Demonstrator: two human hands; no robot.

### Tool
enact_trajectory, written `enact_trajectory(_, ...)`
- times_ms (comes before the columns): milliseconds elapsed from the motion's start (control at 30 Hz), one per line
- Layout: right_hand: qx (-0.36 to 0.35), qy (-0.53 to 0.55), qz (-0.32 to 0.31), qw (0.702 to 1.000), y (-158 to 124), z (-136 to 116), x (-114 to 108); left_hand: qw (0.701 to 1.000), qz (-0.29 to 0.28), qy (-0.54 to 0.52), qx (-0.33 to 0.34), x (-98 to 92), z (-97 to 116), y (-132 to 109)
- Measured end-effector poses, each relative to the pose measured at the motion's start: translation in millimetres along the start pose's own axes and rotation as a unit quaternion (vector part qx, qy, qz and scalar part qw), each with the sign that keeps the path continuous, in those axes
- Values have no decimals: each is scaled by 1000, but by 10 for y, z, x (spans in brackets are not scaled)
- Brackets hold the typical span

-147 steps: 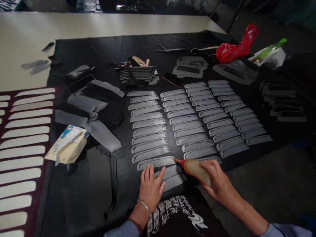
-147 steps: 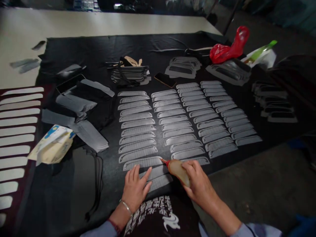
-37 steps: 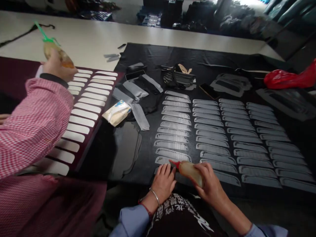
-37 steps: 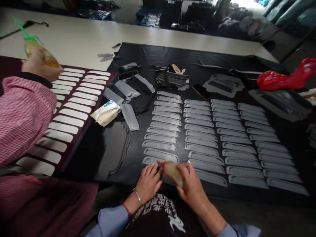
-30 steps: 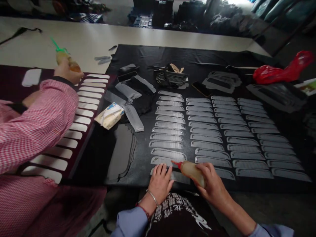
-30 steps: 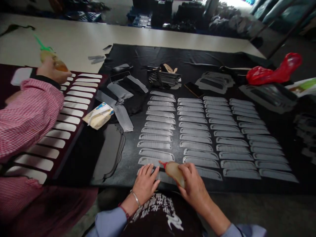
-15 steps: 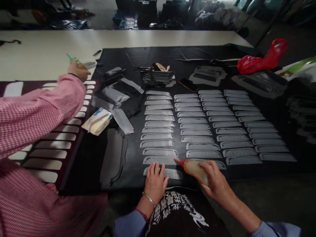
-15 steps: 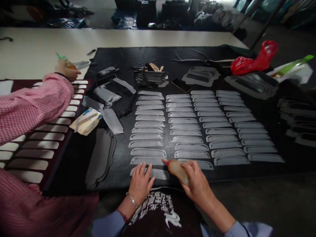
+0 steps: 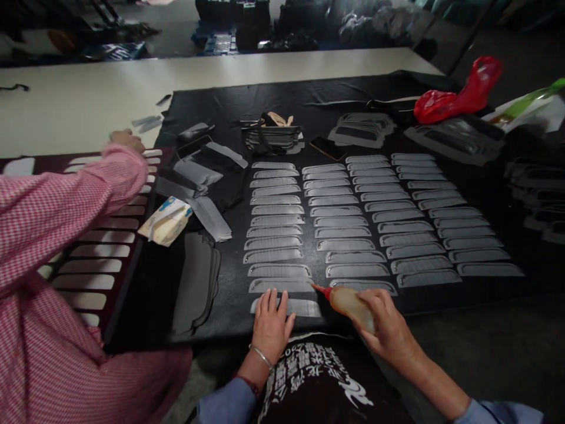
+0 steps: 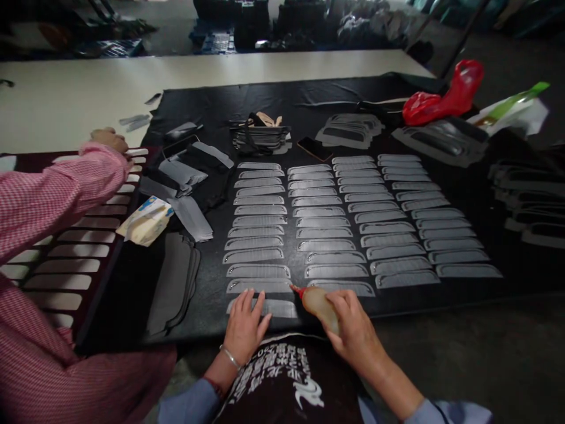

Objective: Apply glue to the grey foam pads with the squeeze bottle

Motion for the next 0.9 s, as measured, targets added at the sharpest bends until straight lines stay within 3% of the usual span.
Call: enact_trajectory(900, -99, 2, -97, 990, 743, -452, 298, 997, -17, -69, -18, 20, -27, -8)
Point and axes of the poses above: each hand's wrist, its own y-axis towards the middle knuckle, its own x-axis out of the palm, z = x × y, the point moved 4 cm from there along y, towards the middle knuckle, and after that the axes turned 7 degrees about -z, right-handed, at the moved point
